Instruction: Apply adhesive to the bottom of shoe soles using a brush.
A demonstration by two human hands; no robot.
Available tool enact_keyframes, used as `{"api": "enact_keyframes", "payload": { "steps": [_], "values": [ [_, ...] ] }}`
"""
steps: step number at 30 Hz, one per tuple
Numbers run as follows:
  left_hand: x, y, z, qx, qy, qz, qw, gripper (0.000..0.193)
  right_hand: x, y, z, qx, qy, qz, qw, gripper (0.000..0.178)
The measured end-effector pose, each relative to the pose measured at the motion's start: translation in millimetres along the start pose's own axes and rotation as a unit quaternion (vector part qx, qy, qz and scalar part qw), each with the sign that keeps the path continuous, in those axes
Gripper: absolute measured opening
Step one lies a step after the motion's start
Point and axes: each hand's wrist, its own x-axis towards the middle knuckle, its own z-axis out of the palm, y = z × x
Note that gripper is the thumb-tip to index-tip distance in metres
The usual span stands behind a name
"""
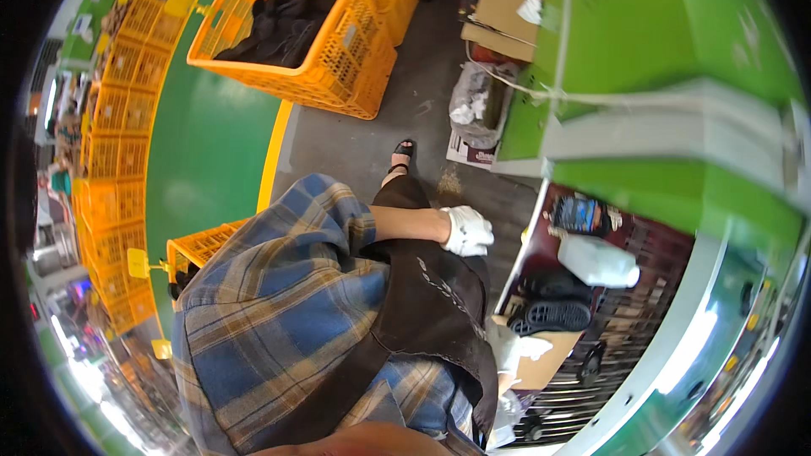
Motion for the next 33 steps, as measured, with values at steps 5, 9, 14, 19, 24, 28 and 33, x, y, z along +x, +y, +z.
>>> {"api": "enact_keyframes", "payload": {
  "steps": [5, 9, 14, 19, 24, 28, 33],
  "values": [
    [-103, -132, -47, -0.097, 0.166, -0.140, 0.971, 0.035, 102, -186, -40, -0.146, -0.046, 0.028, 0.988, 0.027],
    [-191, -223, -70, -0.213, 0.294, -0.270, 0.892, 0.034, 156, -287, -54, -0.194, -0.047, 0.026, 0.980, 0.027],
    [-269, -296, -64, -0.184, 0.514, -0.359, 0.757, 0.027, 210, -357, -58, -0.224, -0.058, -0.060, 0.971, 0.031],
    [-316, -334, -79, -0.111, 0.696, -0.368, 0.607, 0.016, 251, -408, -57, -0.281, -0.100, -0.116, 0.947, 0.028],
    [-350, -416, -107, -0.077, 0.628, -0.493, 0.597, 0.039, 265, -439, -53, -0.294, -0.103, -0.105, 0.944, 0.027],
    [-354, -497, -117, -0.032, 0.468, -0.568, 0.676, 0.084, 259, -434, -50, -0.312, -0.094, -0.082, 0.942, 0.027],
    [-382, -522, -104, -0.109, 0.449, -0.506, 0.728, 0.079, 247, -420, -48, -0.237, -0.023, -0.097, 0.966, 0.027]
  ]
}}
